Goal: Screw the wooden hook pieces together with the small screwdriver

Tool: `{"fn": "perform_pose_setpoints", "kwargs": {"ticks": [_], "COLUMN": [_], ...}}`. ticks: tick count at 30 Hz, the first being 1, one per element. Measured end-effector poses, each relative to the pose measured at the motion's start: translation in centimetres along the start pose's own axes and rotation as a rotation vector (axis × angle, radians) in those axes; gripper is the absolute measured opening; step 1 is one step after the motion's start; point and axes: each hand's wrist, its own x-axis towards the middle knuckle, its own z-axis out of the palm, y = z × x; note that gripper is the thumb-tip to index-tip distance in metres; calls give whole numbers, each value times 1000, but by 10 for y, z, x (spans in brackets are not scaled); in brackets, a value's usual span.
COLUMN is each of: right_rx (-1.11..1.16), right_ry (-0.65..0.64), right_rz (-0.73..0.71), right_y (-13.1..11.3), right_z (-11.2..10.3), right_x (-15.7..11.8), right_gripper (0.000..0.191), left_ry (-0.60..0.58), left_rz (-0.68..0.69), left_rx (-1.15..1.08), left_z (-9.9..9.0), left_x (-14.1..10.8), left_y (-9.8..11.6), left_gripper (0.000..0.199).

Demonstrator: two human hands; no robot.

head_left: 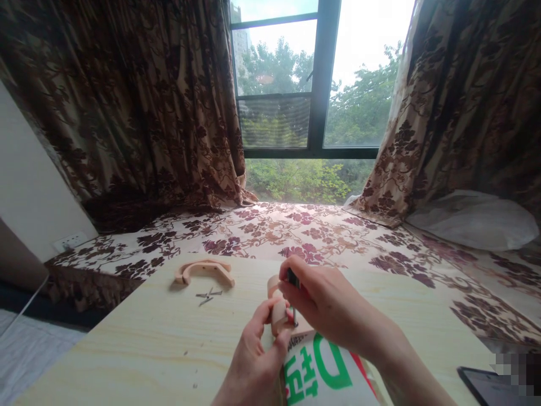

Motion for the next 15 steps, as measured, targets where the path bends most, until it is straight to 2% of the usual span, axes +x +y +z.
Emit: {"fn": "perform_pose_setpoints", "kwargs": {"ticks": [6,15], "right_rx": [-178,-111], "right_ry": [93,79], "right_rz": [94,-35], "right_y": [6,1], "right_z": [7,-2], "right_x": [6,-1], "right_gripper": [18,19], "left_ry": [-32,-4], "left_rz": [-20,-26], "left_rx": [-19,-31], "left_z": [2,3], "left_x": [-1,-2], "left_y": [2,3], "left_gripper": [24,26]}}
